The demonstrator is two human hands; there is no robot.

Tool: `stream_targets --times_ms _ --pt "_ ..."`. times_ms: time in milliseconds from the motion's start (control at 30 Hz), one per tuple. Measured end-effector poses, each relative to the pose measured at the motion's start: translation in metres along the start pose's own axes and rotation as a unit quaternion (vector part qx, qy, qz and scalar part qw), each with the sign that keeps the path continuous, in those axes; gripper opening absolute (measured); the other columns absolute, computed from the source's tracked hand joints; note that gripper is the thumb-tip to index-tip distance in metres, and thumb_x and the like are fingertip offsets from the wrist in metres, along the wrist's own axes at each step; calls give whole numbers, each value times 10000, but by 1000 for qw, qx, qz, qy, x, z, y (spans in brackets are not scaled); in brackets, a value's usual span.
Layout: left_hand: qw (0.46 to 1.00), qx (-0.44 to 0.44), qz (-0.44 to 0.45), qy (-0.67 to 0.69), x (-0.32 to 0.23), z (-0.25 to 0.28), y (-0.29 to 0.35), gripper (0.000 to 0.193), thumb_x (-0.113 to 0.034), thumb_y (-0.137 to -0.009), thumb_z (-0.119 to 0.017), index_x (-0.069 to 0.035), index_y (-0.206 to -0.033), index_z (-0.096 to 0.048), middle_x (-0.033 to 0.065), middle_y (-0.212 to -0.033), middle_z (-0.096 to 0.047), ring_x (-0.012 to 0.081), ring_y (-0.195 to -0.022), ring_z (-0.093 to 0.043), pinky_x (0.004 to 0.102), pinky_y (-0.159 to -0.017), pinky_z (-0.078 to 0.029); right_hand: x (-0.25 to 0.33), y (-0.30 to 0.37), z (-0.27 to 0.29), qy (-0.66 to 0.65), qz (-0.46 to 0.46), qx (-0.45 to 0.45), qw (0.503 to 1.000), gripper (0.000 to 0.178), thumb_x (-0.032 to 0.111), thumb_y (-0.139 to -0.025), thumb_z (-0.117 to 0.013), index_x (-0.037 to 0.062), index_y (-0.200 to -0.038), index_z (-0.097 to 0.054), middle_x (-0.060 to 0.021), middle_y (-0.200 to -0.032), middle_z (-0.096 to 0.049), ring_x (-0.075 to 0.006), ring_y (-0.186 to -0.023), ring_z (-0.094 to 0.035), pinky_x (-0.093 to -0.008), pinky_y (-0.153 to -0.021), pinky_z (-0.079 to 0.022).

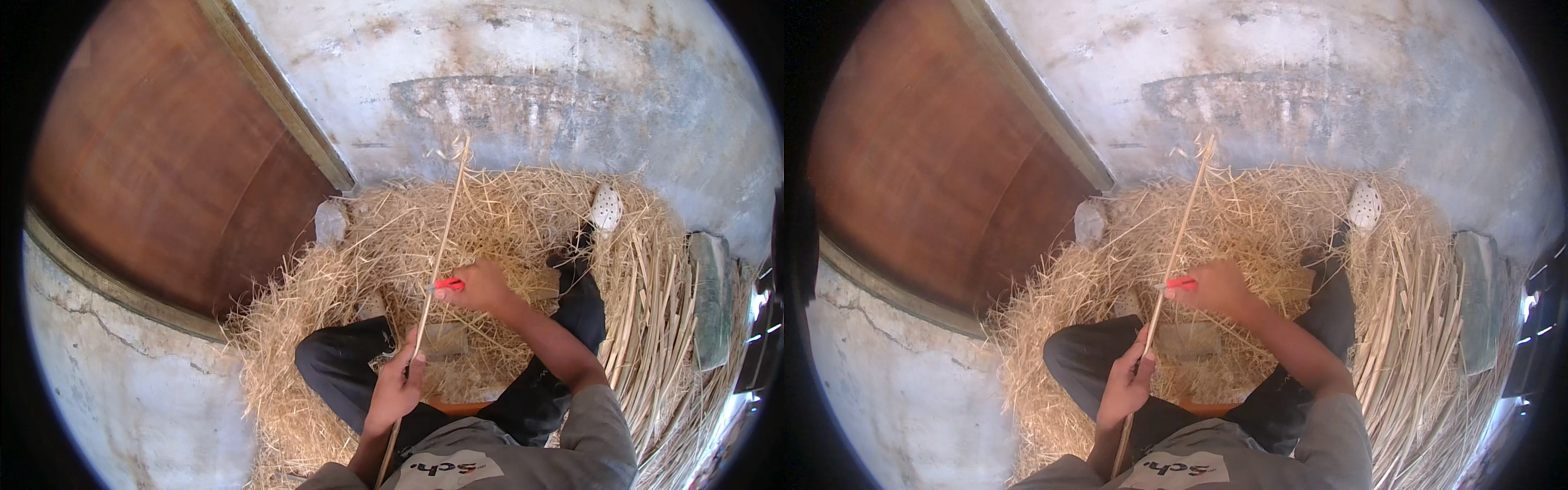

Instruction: The person sits on a straw-covered floor and uses a knife to shave a long bamboo pole, removing the outer layer to create a smooth, thin strip. They then use a red utility knife to further refine the edges of the bamboo strip.

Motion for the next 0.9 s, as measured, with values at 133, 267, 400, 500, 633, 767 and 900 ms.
stream_targets --times_ms 133,267,400,500,633,767,900 --pt "989 75 97 -80 -4 -6 13 458 -117 -979 -484 -8 -1412 -380 92 -1044 -663 113 -810 -554 251 -747 -465 -52 -20 12 -28 -146 33 988 705 746 -808 -431 107 -734 -720 -162 -599 -619 -321 -594 -640 -421 -594 -492" --pt "996 28 32 -81 -19 3 8 483 -61 -937 -508 5 -1400 -387 226 -1170 -622 162 -945 -621 276 -817 -466 -11 -2 -15 -18 -41 44 998 690 756 -784 -455 122 -741 -724 -158 -601 -621 -330 -620 -646 -427 -608 -501" --pt "989 46 51 -130 -18 3 4 511 -5 -885 -517 18 -1381 -401 280 -1148 -597 234 -991 -652 281 -830 -469 -26 -8 -14 0 -54 46 997 715 762 -762 -487 85 -725 -715 -160 -580 -609 -341 -575 -631 -427 -557 -502" --pt "991 46 61 -109 -24 4 0 512 8 -870 -517 23 -1370 -411 289 -1151 -589 323 -1014 -643 301 -841 -472 -30 -6 -12 -29 -66 -4 997 716 765 -764 -493 80 -645 -664 -131 -528 -569 -315 -511 -599 -424 -502 -475" --pt "990 41 28 -129 -31 5 1 512 14 -863 -514 24 -1365 -415 299 -1128 -589 409 -999 -617 336 -823 -483 -5 3 -9 -22 -17 10 1000 705 769 -730 -528 84 -626 -658 -128 -526 -581 -304 -500 -608 -410 -492 -480" --pt "987 50 42 -144 -22 0 -5 512 20 -864 -500 23 -1368 -409 317 -1062 -581 423 -948 -615 356 -802 -486 -31 -13 -8 44 12 -50 998 695 770 -713 -550 90 -603 -646 -113 -497 -563 -283 -464 -590 -407 -485 -474" --pt "989 38 31 -139 -24 0 -5 513 8 -868 -500 13 -1373 -407 313 -961 -591 435 -873 -613 368 -775 -489 -43 -19 -6 50 10 -67 996 701 765 -724 -545 80 -645 -671 -117 -530 -584 -287 -504 -605 -414 -510 -481"
Point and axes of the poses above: each hand's wrist, its own y-axis away from the middle knuckle, its own z-axis out of the back of the hand, x = y × z, the point moved 8 cm from there along -y, towards the middle knuckle
